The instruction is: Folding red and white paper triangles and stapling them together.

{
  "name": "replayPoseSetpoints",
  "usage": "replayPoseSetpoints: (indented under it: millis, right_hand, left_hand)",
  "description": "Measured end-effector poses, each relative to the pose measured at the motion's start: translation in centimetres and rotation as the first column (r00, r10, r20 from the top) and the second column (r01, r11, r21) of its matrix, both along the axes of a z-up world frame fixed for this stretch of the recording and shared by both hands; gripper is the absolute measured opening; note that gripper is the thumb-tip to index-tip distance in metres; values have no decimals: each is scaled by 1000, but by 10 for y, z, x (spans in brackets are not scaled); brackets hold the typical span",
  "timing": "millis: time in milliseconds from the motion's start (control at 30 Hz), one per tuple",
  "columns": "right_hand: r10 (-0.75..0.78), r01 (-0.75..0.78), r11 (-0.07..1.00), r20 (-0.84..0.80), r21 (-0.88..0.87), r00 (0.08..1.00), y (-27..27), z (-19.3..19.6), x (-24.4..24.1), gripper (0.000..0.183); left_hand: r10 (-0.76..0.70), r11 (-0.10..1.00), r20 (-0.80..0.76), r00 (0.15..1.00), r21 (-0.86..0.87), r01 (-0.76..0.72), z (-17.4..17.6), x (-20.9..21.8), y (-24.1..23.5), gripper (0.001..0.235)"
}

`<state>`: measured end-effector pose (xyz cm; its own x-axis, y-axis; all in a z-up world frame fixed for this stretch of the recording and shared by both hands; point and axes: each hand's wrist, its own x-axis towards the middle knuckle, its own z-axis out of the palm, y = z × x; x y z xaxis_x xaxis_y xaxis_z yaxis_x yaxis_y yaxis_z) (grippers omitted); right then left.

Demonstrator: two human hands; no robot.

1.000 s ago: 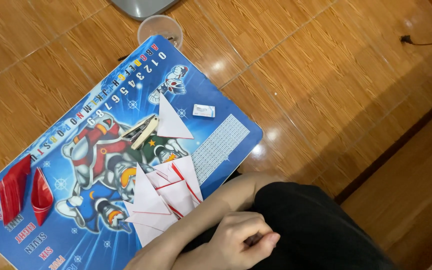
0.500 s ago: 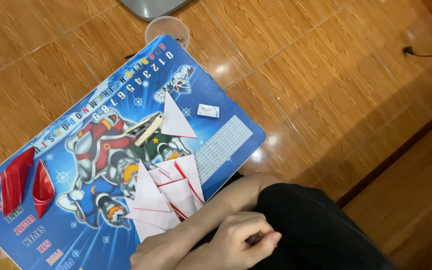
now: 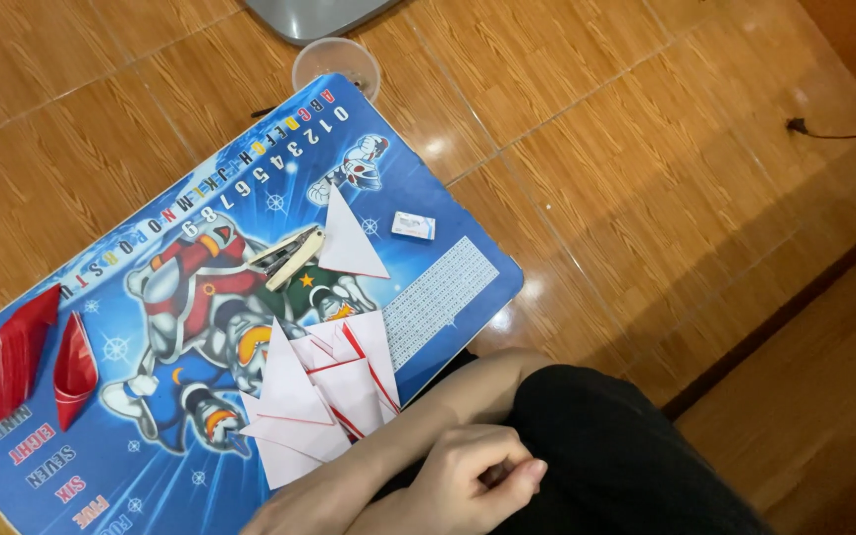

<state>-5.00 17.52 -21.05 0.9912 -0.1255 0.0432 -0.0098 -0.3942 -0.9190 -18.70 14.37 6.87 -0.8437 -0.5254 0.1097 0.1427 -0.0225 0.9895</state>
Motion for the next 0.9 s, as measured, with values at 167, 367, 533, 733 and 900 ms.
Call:
replayPoseSetpoints:
  millis: [167,367,533,733,900]
  right_hand:
    - [-6,4,1000,-40,-31,999,-8,-22,-8,30]
    - [-12,5,997,-91,-79,996,-33,9,-48,32]
    - [-21,9,995,-117,-104,993,-64,93,-92,33]
    - [-221,217,974,62,60,973,-92,217,-146,24]
    - [-579,559,810,90,179,810,-131,220,-233,21]
  left_hand:
    - [10,1000,-10,1000,-9,-10,6,0,-3,22]
    - [20,1000,8,1000,16,-20,0,2,-2,23]
    - [34,999,1,999,27,-34,9,1,-4,22]
    - [-24,986,56,998,-165,33,10,28,-25,20]
    - [96,948,244,965,-318,-14,-15,88,-48,12]
